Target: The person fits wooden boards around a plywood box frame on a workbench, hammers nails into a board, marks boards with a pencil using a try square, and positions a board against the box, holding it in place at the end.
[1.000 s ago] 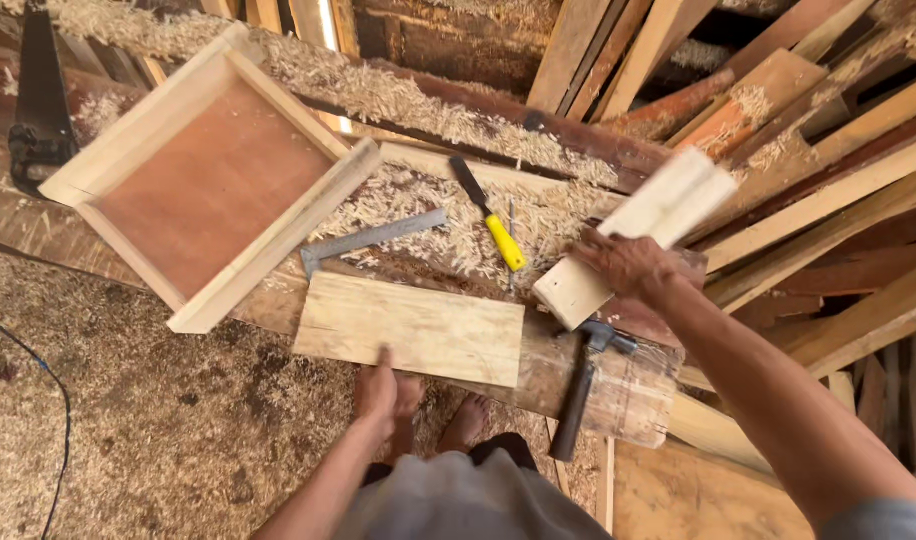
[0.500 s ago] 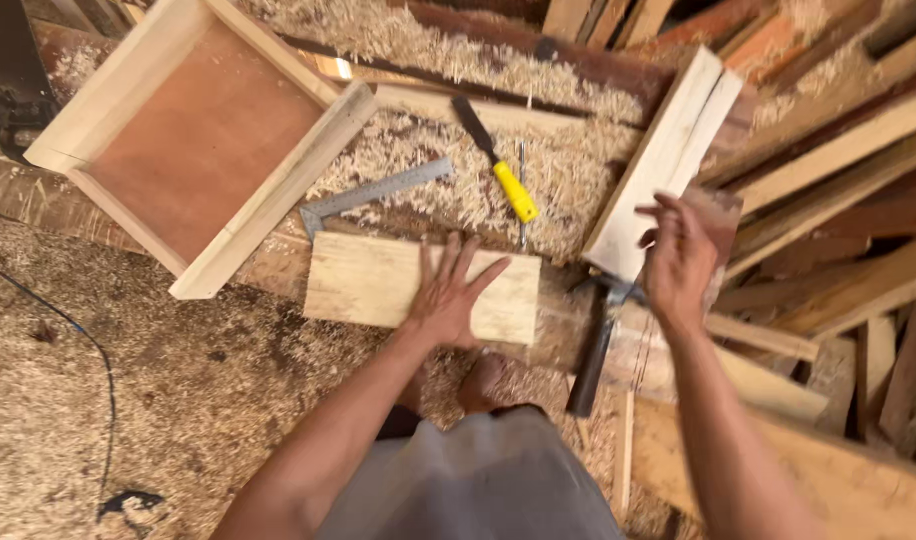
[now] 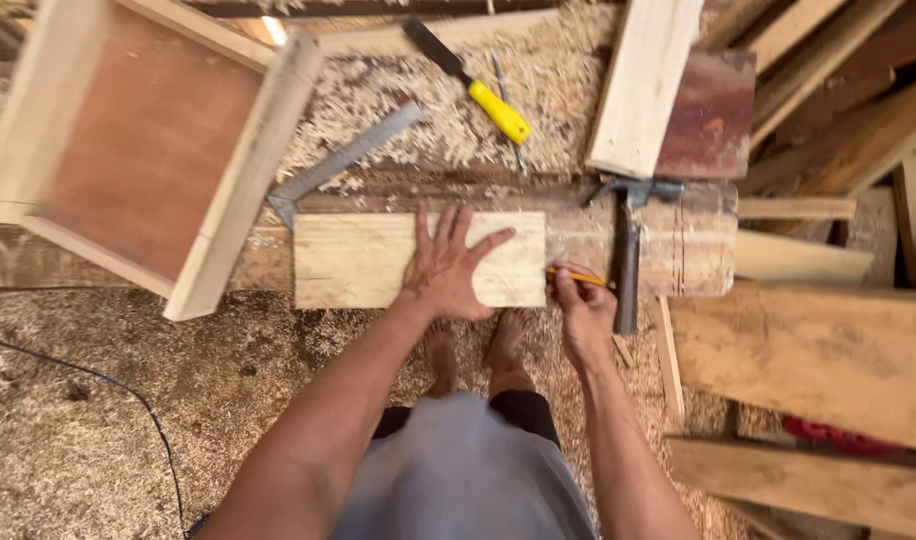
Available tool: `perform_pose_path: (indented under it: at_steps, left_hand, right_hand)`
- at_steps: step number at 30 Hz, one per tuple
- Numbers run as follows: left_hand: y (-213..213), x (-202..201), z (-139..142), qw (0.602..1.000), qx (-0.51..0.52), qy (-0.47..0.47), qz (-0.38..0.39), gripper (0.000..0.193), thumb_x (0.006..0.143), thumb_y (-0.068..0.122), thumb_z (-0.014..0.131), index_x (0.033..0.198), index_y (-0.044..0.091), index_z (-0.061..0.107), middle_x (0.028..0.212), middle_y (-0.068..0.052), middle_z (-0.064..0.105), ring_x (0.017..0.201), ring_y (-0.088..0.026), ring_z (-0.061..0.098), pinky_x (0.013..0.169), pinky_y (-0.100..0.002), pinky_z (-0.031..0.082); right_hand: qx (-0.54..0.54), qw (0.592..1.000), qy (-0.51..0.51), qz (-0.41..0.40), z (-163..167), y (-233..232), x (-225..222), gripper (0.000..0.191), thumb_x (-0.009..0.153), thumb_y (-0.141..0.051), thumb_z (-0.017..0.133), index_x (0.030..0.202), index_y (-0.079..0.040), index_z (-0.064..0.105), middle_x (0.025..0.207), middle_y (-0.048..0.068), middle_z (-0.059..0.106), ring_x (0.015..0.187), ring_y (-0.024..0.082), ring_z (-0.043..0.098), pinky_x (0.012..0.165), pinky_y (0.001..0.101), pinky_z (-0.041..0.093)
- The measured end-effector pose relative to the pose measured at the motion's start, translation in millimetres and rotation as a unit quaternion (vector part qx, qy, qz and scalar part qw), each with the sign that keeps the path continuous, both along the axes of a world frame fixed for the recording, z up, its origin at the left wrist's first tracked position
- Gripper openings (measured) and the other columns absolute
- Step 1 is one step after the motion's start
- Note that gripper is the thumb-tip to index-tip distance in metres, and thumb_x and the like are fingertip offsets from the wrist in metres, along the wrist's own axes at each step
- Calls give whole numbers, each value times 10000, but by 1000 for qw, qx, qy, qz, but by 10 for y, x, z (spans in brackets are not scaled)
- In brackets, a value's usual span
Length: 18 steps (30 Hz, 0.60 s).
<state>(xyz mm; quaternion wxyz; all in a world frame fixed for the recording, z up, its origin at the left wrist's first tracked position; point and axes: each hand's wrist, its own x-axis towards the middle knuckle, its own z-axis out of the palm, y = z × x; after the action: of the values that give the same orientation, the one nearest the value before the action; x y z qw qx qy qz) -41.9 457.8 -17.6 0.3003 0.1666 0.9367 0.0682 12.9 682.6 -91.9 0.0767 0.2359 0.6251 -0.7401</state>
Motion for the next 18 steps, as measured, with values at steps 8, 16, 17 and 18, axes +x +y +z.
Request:
perform_pose_path:
  at_steps: [8,16,17,18]
  left_hand:
    - [40,51,26,1000,-3,18,10,1314,493,635,876,1589,448,175,1673,-235,66,1559,-418,-10,1165,-693,-145]
    - [79,66,16,1000,-13,10,22,1342,452,596,901,1588,452,200,1677,-223,61,1563,-412,-14,1187,-679,-130]
    - [78,68,12,1000,-15,8,21,1342,456,594,901,1591,451,200,1678,-221,64,1565,-412,-12,1190,-679,-126]
    - [80,66,8,1000,-16,8,19,1342,460,593,901,1594,450,199,1679,-219,66,1567,-412,-11,1193,-679,-122]
  right_hand:
    - [135,989,31,46,74,-60,19,73,983,-114,663,1014,-53,690,903,66,723,741,129,641,688,287,569]
    - [181,982,25,48,-73,-66,111,47,966,-108,686,992,-71,697,903,52,698,753,140,610,688,295,555]
    - [184,982,25,44,-119,-77,87,49,967,-110,685,995,-71,694,901,58,695,749,143,602,675,302,544]
    - [188,981,27,40,-158,-84,52,51,967,-112,685,998,-71,690,898,63,693,746,145,594,663,309,533]
